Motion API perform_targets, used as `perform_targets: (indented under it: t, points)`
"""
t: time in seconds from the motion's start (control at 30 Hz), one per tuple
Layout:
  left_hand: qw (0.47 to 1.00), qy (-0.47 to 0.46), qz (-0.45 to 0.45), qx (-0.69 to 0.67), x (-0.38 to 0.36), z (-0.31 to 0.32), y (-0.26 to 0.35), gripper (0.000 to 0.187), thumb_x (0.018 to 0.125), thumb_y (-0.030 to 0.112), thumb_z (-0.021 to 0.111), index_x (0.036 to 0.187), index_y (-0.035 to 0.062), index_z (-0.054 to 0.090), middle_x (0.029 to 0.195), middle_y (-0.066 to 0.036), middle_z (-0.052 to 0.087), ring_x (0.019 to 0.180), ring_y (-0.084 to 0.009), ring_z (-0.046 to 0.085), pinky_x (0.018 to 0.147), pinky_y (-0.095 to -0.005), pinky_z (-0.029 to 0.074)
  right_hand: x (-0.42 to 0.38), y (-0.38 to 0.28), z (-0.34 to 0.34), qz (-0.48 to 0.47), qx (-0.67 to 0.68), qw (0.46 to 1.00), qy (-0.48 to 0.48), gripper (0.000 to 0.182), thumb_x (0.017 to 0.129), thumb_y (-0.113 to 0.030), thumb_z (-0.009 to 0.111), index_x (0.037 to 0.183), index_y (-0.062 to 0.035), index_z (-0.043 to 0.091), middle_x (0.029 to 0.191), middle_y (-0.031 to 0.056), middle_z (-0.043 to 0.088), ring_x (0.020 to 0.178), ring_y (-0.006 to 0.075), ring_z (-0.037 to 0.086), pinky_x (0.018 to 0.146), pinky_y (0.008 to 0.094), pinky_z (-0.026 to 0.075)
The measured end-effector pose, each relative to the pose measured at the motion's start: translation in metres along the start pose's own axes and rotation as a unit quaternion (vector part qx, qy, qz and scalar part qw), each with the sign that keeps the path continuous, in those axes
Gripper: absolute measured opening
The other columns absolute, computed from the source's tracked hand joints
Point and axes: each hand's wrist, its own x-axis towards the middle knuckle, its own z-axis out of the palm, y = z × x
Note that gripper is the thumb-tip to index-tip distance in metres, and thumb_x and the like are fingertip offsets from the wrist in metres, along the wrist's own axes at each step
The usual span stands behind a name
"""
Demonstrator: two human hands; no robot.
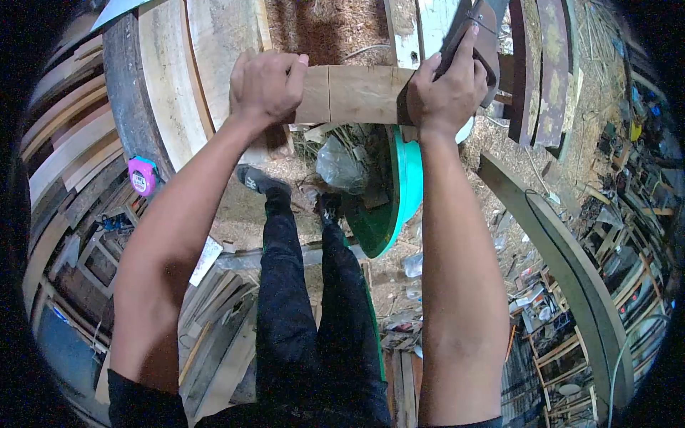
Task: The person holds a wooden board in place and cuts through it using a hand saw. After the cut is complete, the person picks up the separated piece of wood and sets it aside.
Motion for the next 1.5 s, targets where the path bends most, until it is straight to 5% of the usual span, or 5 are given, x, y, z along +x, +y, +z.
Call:
perform_targets:
  t: [0.17, 0.27, 0.33, 0.77, 1.5]
  points:
    - [0.999, 0.019, 0.026, 0.015, -0.001, 0.001, -0.001, 0.042, 0.098, 0.037, 0.053, 0.077, 0.0118, 0.079, 0.073, -0.017, 0.072, 0.075, -0.0322, 0.072, 0.098, -0.0504, 0.046, 0.000, 0.001, 0.003, -0.008, 0.003, 1.000, 0.022, 0.074, 0.085, -0.021, 0.063, 0.155, -0.0051, 0.046, 0.103, 0.0222, 0.071, 0.104, 0.0416, 0.062, 0.096, 0.0514, 0.048]
    - [0.999, -0.020, 0.003, 0.028, -0.001, -0.006, 0.004, 0.041, 0.099, 0.038, 0.054, 0.086, 0.0101, 0.080, 0.083, -0.016, 0.075, 0.081, -0.0354, 0.071, 0.088, -0.0520, 0.047, 0.001, -0.001, 0.001, -0.044, -0.034, 0.996, 0.071, 0.063, 0.087, -0.022, 0.064, 0.147, -0.0041, 0.055, 0.097, 0.0161, 0.072, 0.095, 0.0304, 0.065, 0.088, 0.0422, 0.051]
    - [0.999, -0.005, 0.010, 0.031, -0.002, -0.003, 0.003, 0.041, 0.099, 0.038, 0.054, 0.086, 0.0099, 0.080, 0.082, -0.017, 0.075, 0.080, -0.0356, 0.071, 0.088, -0.0512, 0.047, -0.001, -0.006, -0.007, 0.032, 0.015, 0.999, -0.038, 0.069, 0.093, -0.026, 0.058, 0.158, -0.0111, 0.040, 0.122, 0.0251, 0.068, 0.120, 0.0427, 0.058, 0.108, 0.0479, 0.041]
    - [0.997, 0.056, 0.043, 0.038, -0.003, 0.003, -0.001, 0.036, 0.097, 0.035, 0.057, 0.087, 0.0095, 0.080, 0.082, -0.017, 0.075, 0.076, -0.0354, 0.071, 0.083, -0.0462, 0.049, -0.002, -0.005, -0.005, 0.022, -0.001, 1.000, -0.021, 0.070, 0.092, -0.028, 0.057, 0.158, -0.0116, 0.041, 0.119, 0.0252, 0.070, 0.119, 0.0422, 0.060, 0.107, 0.0492, 0.042]
    - [0.999, 0.003, 0.006, 0.049, -0.002, -0.002, 0.004, 0.038, 0.096, 0.041, 0.058, 0.093, 0.0116, 0.081, 0.084, -0.016, 0.076, 0.079, -0.0345, 0.072, 0.085, -0.0453, 0.051, 0.000, -0.001, -0.001, 0.011, -0.017, 0.999, -0.035, 0.071, 0.093, -0.030, 0.056, 0.159, -0.0094, 0.038, 0.127, 0.0273, 0.067, 0.124, 0.0418, 0.057, 0.111, 0.0475, 0.039]
